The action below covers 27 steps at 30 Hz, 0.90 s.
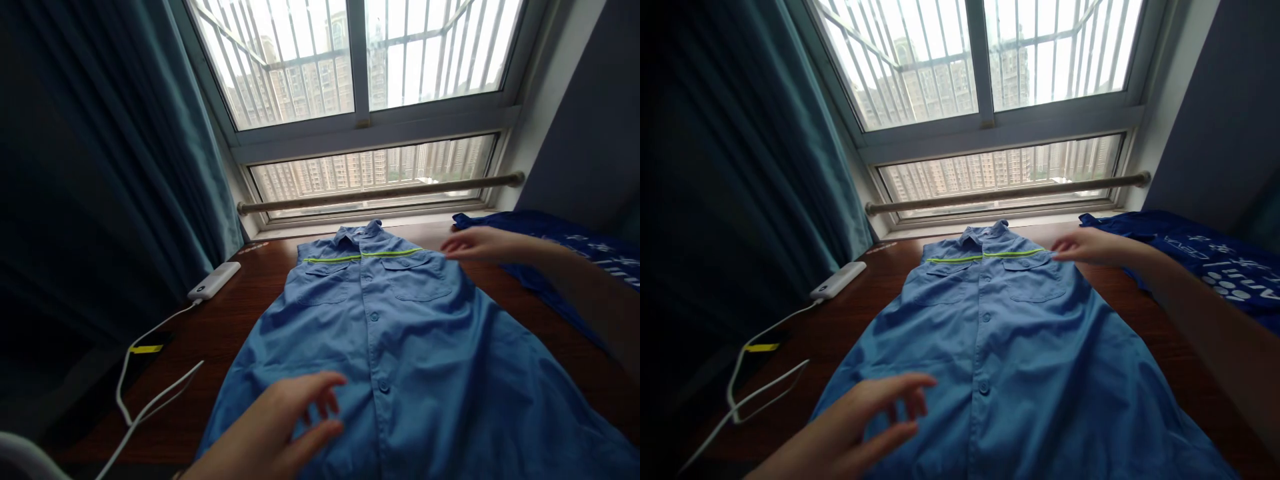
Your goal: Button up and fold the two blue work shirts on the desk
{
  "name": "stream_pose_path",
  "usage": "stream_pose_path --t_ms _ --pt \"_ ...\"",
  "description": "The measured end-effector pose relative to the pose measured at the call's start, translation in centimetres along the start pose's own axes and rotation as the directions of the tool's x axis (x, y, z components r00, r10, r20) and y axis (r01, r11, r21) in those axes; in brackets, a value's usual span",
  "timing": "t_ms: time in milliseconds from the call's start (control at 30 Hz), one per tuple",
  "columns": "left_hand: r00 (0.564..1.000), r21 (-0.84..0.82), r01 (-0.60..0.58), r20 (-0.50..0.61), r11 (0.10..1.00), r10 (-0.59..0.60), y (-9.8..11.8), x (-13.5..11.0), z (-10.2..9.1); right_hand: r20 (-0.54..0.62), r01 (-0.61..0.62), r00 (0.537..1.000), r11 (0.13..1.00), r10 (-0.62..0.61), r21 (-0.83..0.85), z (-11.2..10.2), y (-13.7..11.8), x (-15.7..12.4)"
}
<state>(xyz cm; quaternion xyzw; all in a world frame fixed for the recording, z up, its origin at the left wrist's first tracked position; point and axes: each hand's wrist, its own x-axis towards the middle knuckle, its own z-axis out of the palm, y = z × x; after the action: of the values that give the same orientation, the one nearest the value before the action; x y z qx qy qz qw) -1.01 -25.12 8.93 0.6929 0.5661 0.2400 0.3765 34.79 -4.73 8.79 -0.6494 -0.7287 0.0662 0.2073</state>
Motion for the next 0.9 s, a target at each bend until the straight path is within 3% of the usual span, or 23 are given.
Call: stream_pose_path --t_ms 33,100,133,200,300,433,567,700,800,867,900 --pt "0.988 0.088 -0.143 0.078 0.986 0.137 0.8 2.9 0.7 0.143 0.002 0.990 0.998 0.007 -0.062 -0.1 -0.5 3.1" --pt "0.927 0.230 -0.370 0.154 0.900 0.342 1.3 9.2 2.4 0.069 -0.116 0.990 0.983 0.126 -0.141 0.7 -1.1 7.6" --pt "0.908 0.289 -0.419 0.147 0.861 0.393 1.0 12.4 3.3 0.038 -0.260 0.962 0.949 0.271 -0.180 1.6 -1.1 8.9" --pt "0.896 0.407 -0.428 0.079 0.807 0.436 -0.5 18.6 4.7 0.026 -0.398 0.912 0.898 0.410 -0.186 3.9 -0.8 10.1" --pt "0.896 0.525 -0.366 -0.024 0.768 0.444 -3.2 26.4 5.6 0.035 -0.434 0.895 0.886 0.445 -0.163 7.5 0.1 10.1" --pt "0.907 0.581 -0.295 -0.080 0.758 0.414 -5.0 33.5 5.3 0.025 -0.436 0.896 0.890 0.443 -0.135 10.0 1.3 10.8" --pt "0.907 0.607 -0.267 -0.105 0.749 0.408 -5.6 36.7 5.6 0.060 -0.390 0.915 0.911 0.400 -0.135 10.2 2.8 12.4" --pt "0.883 0.594 -0.303 -0.120 0.745 0.455 -6.5 37.2 5.9 0.102 -0.298 0.943 0.941 0.317 -0.161 9.3 2.8 13.5" --pt "0.837 0.487 -0.385 -0.174 0.784 0.519 -6.6 37.1 5.8 -0.048 -0.246 0.969 0.943 0.241 -0.223 9.6 -0.4 12.8" --pt "0.819 0.308 -0.434 -0.257 0.847 0.513 -6.5 37.2 5.6 -0.167 -0.104 0.984 0.943 0.053 -0.316 11.2 -4.0 11.4" --pt "0.823 0.192 -0.444 -0.298 0.875 0.483 -6.5 37.4 5.5 -0.158 -0.009 0.986 0.936 -0.051 -0.353 12.2 -5.9 10.5"
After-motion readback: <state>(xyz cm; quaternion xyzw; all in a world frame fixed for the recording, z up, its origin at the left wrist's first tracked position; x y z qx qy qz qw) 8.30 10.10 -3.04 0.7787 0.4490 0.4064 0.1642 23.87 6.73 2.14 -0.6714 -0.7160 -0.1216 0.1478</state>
